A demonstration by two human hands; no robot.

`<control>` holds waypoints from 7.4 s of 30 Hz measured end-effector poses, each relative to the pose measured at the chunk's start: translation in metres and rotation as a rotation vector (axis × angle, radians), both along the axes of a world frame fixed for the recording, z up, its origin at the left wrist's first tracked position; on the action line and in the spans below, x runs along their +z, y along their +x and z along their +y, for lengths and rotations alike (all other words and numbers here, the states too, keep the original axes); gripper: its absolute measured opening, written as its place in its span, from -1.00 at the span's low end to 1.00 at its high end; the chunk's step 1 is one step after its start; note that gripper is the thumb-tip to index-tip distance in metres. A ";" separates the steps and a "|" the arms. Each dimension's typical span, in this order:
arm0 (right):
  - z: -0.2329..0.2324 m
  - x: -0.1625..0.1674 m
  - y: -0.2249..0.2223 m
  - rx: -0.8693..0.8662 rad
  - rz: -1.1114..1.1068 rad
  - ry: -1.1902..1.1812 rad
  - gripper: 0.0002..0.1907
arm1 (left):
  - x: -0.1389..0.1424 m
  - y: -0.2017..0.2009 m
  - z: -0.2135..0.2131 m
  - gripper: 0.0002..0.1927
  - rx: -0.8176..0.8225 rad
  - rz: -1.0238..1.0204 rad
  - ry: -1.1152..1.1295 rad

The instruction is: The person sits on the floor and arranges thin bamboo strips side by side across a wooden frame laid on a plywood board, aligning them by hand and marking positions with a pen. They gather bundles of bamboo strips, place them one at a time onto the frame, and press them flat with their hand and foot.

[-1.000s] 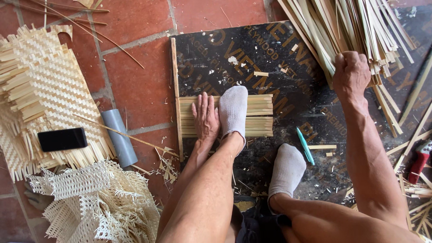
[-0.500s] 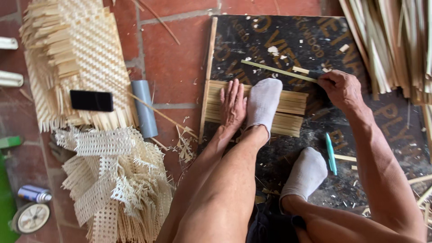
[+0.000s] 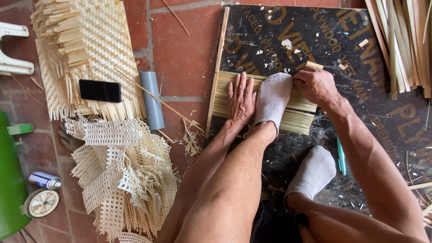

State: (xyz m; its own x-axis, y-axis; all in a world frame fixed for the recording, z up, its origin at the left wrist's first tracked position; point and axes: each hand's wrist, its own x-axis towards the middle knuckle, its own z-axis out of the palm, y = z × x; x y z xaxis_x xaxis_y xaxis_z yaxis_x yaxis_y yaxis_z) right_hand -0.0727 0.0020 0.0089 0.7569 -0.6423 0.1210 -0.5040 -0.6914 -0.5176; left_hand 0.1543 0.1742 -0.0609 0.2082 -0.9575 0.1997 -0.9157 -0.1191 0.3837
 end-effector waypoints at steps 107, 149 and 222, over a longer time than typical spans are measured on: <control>-0.031 -0.013 -0.033 -0.274 0.287 0.167 -0.83 | 0.000 0.012 -0.009 -0.30 -0.063 -0.021 -0.079; 0.161 0.023 -0.387 -1.332 0.156 -0.159 -0.86 | -0.003 0.017 -0.011 -0.32 -0.098 -0.122 0.012; 0.230 0.016 -0.080 -0.357 0.027 0.379 -0.45 | 0.044 -0.082 -0.100 0.24 -0.569 0.008 0.409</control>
